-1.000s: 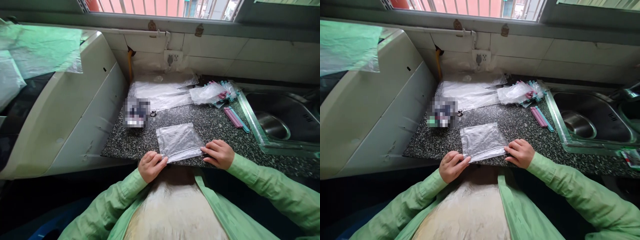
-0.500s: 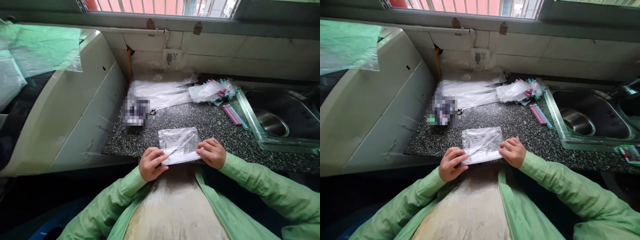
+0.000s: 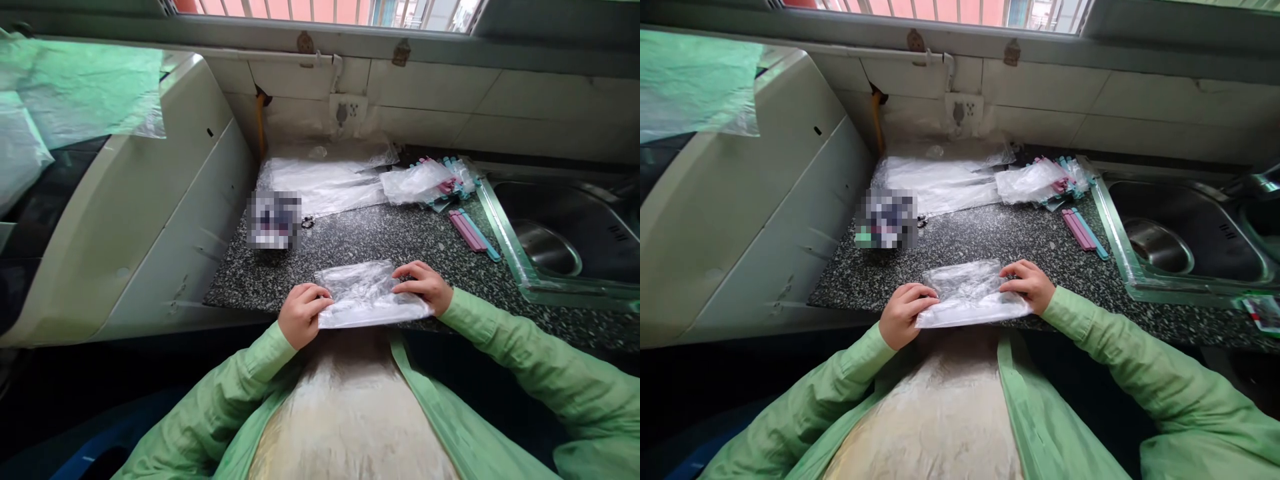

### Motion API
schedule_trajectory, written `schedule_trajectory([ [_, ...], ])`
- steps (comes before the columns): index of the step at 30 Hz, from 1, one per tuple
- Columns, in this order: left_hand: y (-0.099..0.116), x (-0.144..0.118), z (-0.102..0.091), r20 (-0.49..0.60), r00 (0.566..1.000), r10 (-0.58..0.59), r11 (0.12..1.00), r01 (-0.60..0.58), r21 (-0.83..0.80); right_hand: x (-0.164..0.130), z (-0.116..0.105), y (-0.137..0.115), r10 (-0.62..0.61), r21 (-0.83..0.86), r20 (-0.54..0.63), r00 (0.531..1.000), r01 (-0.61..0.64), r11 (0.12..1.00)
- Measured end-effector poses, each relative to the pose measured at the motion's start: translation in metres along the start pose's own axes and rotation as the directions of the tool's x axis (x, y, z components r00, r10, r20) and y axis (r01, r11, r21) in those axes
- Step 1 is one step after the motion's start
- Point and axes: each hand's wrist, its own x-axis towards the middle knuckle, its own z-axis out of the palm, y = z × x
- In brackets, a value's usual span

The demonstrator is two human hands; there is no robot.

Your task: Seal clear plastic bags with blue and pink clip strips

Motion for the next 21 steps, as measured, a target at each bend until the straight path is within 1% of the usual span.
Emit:
schedule_trajectory([
  [4,0.004,0.002,-0.002,-0.027,0.995,-0.092,0.996,0.092,-0.008,0.005,0.002,0.001,0.035,0.096,0.011,0.999,-0.036,0.995],
  [6,0.006,0.002,-0.002,-0.045,0.988,-0.147,0.989,0.148,0.011,0.002,0.004,0.001,0.079,0.106,0.009,0.997,-0.08,0.991],
  [8,0.008,0.004,-0.001,-0.067,0.977,-0.201,0.979,0.203,0.034,0.0,0.006,0.001,0.127,0.091,-0.017,0.992,-0.124,0.988],
  [11,0.012,0.008,0.002,-0.113,0.957,-0.267,0.957,0.277,0.084,-0.002,0.011,-0.001,0.193,0.01,-0.106,0.975,-0.193,0.981],
  [14,0.013,0.014,0.006,-0.139,0.941,-0.308,0.93,0.329,0.166,-0.001,0.013,-0.007,0.276,-0.13,-0.16,0.948,-0.297,0.946],
  [17,0.011,0.02,0.01,-0.148,0.94,-0.309,0.905,0.338,0.258,0.002,0.011,-0.012,0.335,-0.251,-0.167,0.927,-0.368,0.895],
  [19,0.011,0.021,0.012,-0.155,0.942,-0.298,0.893,0.333,0.304,0.002,0.007,-0.013,0.365,-0.275,-0.17,0.915,-0.4,0.875],
  [21,0.011,0.022,0.012,-0.161,0.944,-0.288,0.885,0.326,0.333,0.002,0.002,-0.012,0.38,-0.276,-0.218,0.899,-0.43,0.86],
])
